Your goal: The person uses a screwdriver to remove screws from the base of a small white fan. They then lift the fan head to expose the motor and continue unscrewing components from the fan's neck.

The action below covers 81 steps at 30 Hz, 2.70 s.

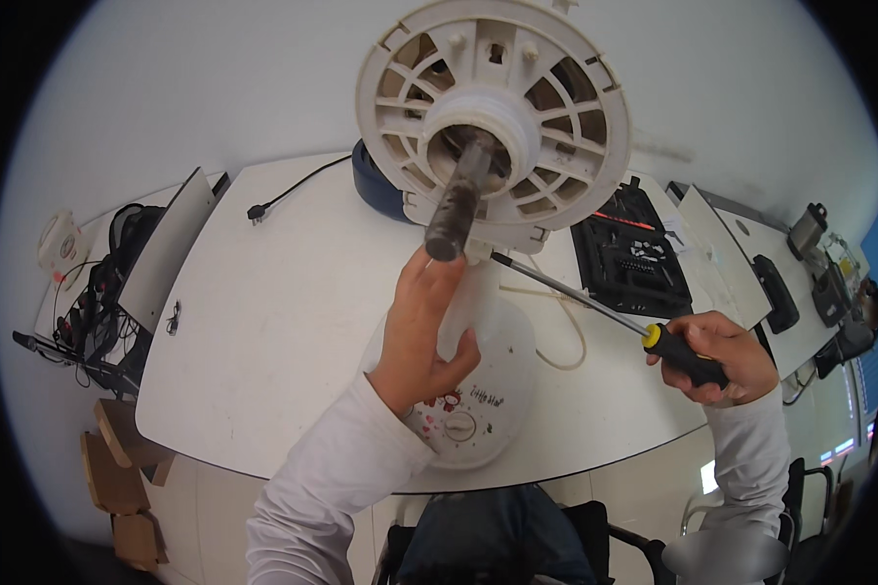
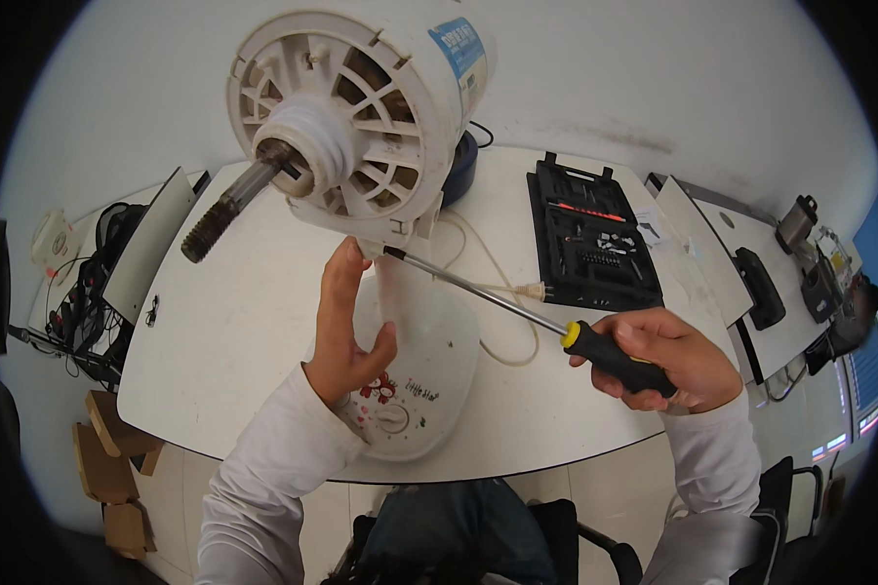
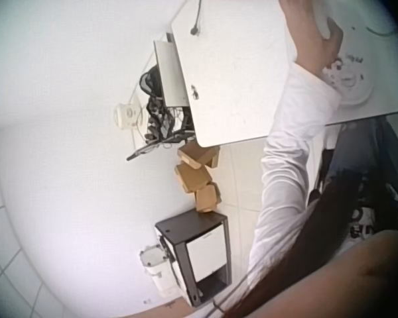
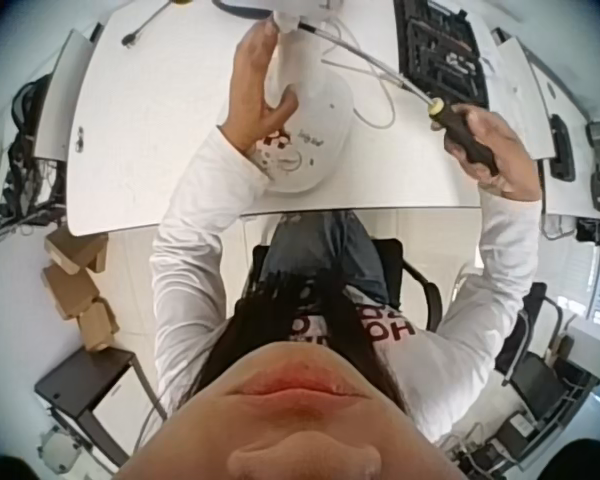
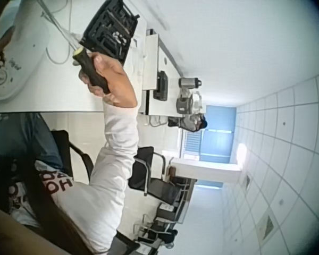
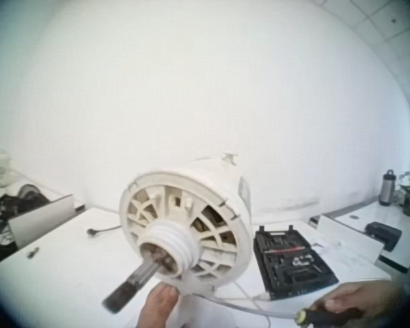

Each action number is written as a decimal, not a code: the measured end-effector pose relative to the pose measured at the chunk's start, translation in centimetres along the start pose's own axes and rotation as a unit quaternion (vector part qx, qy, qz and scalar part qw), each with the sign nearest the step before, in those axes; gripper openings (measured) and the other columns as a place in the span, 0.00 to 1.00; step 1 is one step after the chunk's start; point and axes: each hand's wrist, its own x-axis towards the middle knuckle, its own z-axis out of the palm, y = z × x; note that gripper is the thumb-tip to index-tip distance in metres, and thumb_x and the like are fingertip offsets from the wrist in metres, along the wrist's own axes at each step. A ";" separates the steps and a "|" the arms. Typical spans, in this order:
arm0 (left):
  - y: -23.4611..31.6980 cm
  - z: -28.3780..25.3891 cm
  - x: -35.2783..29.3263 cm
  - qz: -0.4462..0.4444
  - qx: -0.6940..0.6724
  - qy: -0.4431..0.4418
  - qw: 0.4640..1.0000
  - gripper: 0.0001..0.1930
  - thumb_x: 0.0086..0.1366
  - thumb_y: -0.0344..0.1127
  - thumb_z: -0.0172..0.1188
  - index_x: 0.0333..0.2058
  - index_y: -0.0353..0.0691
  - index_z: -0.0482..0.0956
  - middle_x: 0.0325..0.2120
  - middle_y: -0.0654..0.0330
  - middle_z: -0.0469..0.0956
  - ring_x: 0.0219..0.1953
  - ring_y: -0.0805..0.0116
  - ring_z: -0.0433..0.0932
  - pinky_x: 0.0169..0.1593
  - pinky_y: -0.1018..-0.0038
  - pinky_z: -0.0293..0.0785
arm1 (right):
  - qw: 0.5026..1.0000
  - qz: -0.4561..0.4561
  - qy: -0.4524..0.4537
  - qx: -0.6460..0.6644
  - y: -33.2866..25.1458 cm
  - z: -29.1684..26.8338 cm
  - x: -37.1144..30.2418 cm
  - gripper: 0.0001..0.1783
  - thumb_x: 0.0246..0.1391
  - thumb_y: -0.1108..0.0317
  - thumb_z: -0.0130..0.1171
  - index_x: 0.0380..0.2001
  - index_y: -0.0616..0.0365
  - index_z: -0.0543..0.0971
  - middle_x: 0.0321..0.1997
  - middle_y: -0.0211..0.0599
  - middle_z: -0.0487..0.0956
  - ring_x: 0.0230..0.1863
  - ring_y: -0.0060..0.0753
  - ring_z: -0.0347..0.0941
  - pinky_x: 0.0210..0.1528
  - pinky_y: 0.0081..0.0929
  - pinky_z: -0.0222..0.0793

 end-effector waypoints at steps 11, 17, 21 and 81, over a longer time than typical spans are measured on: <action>0.9 -0.2 0.7 -0.039 -0.022 0.012 0.999 0.39 0.39 0.25 0.55 0.56 0.37 0.58 0.53 0.46 0.61 0.57 0.41 0.56 0.56 0.60 0.58 | 0.988 -0.014 -0.064 -0.138 0.8 -0.5 0.2 0.21 0.55 0.61 0.54 0.46 0.66 0.68 0.26 0.32 0.70 0.15 0.14 0.58 0.18 0.13 0.53; 0.2 -0.2 0.3 -0.018 -0.021 0.018 0.999 0.40 0.39 0.25 0.56 0.57 0.37 0.55 0.54 0.47 0.61 0.57 0.42 0.56 0.56 0.59 0.58 | 0.948 -0.111 0.039 -0.296 2.0 -1.0 -1.9 0.17 0.51 0.70 0.57 0.44 0.65 0.70 0.26 0.30 0.70 0.20 0.15 0.62 0.22 0.14 0.59; 0.4 -0.5 0.1 -0.020 -0.019 0.022 0.999 0.42 0.41 0.25 0.58 0.59 0.36 0.52 0.55 0.44 0.58 0.58 0.43 0.56 0.56 0.59 0.58 | 0.979 -0.118 0.123 -0.114 7.1 -1.6 -4.9 0.20 0.50 0.64 0.59 0.43 0.61 0.68 0.30 0.32 0.69 0.22 0.18 0.64 0.24 0.16 0.62; -1.7 5.6 4.6 -0.286 -0.201 0.190 0.917 0.25 0.56 0.43 0.62 0.48 0.36 0.66 0.40 0.62 0.70 0.41 0.73 0.67 0.48 0.78 0.62 | 0.702 -0.153 0.461 -0.521 13.1 -15.3 9.3 0.12 0.43 0.64 0.64 0.29 0.51 0.72 0.24 0.37 0.78 0.30 0.48 0.74 0.27 0.37 0.66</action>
